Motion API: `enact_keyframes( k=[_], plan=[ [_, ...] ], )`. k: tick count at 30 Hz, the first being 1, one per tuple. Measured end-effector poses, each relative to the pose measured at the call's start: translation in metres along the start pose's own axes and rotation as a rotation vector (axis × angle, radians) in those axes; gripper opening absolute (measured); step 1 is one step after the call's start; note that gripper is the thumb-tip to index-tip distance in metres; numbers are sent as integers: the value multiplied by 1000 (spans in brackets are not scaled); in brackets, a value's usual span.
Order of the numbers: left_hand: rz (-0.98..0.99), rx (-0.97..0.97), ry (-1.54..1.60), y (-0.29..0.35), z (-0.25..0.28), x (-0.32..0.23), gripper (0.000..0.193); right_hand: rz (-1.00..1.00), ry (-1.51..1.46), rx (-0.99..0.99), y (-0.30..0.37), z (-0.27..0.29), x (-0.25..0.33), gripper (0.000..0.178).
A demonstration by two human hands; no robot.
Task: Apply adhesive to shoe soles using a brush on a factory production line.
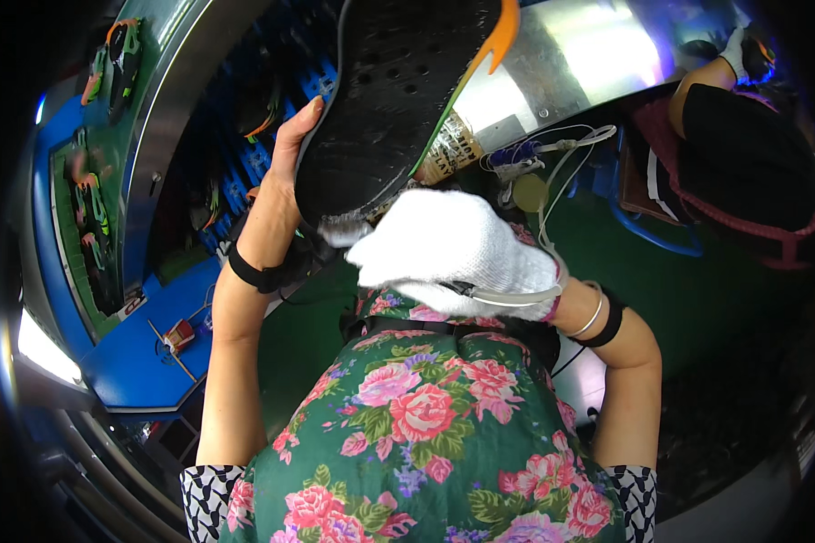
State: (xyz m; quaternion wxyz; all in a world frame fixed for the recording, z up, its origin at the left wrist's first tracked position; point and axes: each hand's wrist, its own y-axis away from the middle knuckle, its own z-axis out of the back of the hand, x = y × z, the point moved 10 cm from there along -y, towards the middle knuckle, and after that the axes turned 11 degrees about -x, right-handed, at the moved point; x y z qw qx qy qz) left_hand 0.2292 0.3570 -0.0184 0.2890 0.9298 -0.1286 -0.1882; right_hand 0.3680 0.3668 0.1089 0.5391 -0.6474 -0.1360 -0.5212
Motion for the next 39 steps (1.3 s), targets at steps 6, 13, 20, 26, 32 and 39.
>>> enact_keyframes(
  k=[6,13,20,26,32,39],
  plan=[
    [-79,-49,20,-2,-1,6,65,-259,-64,-200,0,21,-24,15],
    [101,-96,534,-6,16,45,82,-331,52,-300,-9,65,-37,13],
    [208,-50,307,11,-2,85,82,107,543,-366,-39,103,-17,21],
    [44,-62,417,7,24,61,70,116,611,-112,-15,24,9,27],
    [-78,145,286,21,-2,36,83,-227,-163,-297,-12,48,7,17],
    [-368,274,-17,61,-35,-12,119,-453,-390,-573,31,90,-11,13]
  ],
)
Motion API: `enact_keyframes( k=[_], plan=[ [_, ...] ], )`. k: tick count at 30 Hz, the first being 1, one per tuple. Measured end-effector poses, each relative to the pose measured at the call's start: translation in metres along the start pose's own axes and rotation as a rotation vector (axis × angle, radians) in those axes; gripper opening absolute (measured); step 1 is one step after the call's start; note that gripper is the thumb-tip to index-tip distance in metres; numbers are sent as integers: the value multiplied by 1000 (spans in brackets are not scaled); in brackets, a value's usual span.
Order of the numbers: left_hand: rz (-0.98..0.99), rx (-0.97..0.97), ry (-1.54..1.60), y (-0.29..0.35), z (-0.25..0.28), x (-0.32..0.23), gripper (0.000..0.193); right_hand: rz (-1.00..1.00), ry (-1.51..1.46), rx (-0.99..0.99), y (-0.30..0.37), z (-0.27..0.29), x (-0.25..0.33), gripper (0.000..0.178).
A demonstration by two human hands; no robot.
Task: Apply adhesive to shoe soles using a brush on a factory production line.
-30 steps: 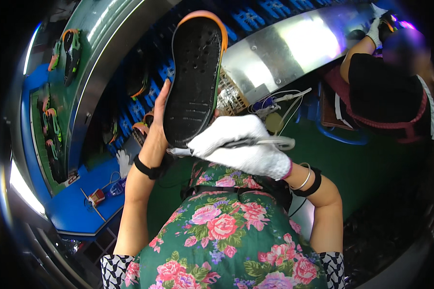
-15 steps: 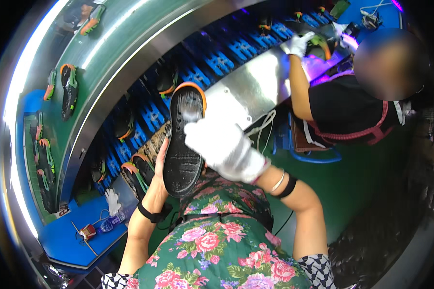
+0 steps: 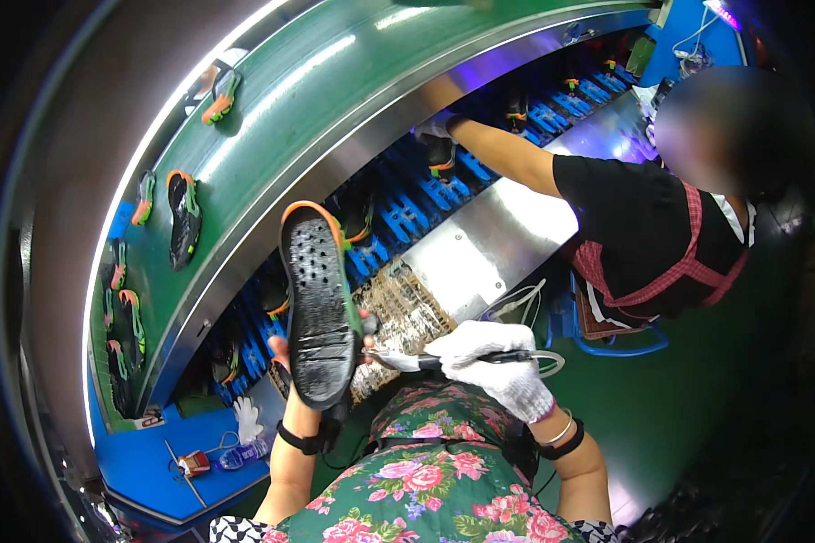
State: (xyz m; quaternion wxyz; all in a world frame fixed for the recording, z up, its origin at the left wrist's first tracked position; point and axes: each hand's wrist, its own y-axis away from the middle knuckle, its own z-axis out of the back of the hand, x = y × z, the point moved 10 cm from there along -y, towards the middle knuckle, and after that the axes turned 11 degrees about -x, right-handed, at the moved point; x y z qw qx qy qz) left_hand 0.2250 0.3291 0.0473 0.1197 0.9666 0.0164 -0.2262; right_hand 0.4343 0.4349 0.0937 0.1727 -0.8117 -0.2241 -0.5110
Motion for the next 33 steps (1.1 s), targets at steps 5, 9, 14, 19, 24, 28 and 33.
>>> enact_keyframes(
  k=[5,9,14,19,24,28,33],
  plan=[
    [-32,446,-46,-19,-65,-72,137,-126,-59,-226,18,35,-29,11],
    [-155,286,-12,-88,-89,-142,114,-163,187,-314,21,48,-47,17],
    [-146,-164,593,-168,-6,-195,84,-93,147,-259,18,39,-72,19],
    [-280,-168,642,-188,0,-218,88,-107,122,-283,15,50,-92,20],
    [-247,-232,628,-185,-18,-193,89,-158,83,-297,-2,57,-92,16],
    [-78,-256,-30,-178,-57,-149,70,-205,45,-326,-5,63,-102,16],
    [-142,-238,-548,-238,-110,-140,59,-192,9,-379,-8,81,-106,16]
  ],
)
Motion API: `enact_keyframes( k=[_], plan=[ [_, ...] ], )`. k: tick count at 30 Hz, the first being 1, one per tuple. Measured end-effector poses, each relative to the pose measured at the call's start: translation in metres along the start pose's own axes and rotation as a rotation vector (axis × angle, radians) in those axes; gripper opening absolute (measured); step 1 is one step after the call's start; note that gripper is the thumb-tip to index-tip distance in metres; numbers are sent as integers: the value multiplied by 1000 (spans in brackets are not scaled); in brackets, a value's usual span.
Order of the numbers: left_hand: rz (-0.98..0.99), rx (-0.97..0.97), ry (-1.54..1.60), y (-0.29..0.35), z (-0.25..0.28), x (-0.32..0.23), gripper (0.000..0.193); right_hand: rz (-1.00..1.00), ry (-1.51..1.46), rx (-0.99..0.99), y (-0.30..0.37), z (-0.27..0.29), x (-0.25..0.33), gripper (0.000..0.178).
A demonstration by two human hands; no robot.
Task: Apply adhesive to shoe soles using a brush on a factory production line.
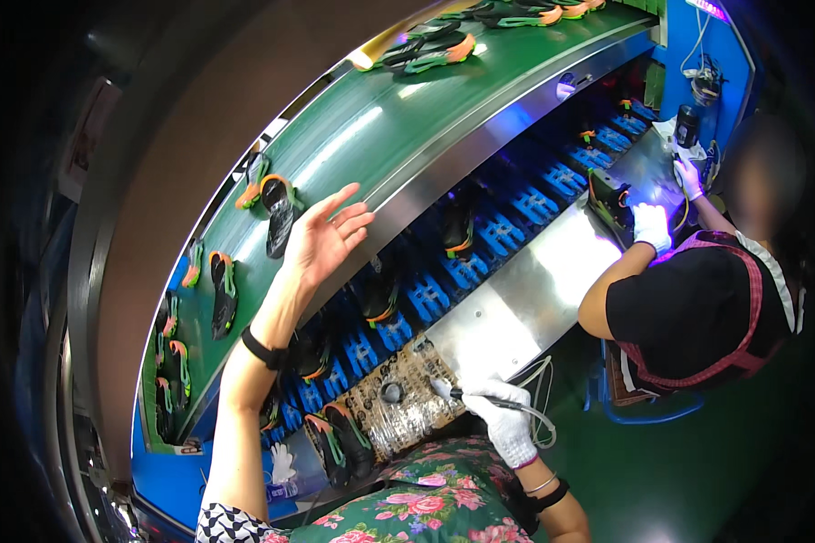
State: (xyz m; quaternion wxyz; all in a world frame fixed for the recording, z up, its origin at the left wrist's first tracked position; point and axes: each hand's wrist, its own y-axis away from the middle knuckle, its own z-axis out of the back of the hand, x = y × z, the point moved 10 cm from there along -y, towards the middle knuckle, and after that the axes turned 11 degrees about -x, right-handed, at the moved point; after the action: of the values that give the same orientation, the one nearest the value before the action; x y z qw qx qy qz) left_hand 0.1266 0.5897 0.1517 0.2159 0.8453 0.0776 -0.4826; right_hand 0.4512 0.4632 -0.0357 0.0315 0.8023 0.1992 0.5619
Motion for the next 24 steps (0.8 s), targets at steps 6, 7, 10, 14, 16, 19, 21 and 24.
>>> enact_keyframes(
  k=[6,7,10,14,16,19,21,24],
  plan=[
    [-274,95,-995,-113,-83,-16,61,122,109,-36,-11,5,15,13],
    [-416,182,-1224,-129,-106,-24,70,114,113,-39,-14,4,12,13],
    [-506,135,-1509,-200,-139,-33,79,101,65,-69,-22,1,17,11],
    [-679,59,-1688,-302,-140,-71,88,146,86,-63,-30,-16,18,10],
    [-661,130,-1618,-331,-171,-62,91,179,124,-86,-37,-8,21,11],
    [-752,279,-1862,-353,-218,-21,86,111,159,-178,-43,10,19,11],
    [-730,162,-1962,-408,-208,-11,77,126,199,-175,-45,12,13,11],
    [-842,156,-2041,-475,-163,-56,63,190,116,-142,-41,2,0,13]
  ],
)
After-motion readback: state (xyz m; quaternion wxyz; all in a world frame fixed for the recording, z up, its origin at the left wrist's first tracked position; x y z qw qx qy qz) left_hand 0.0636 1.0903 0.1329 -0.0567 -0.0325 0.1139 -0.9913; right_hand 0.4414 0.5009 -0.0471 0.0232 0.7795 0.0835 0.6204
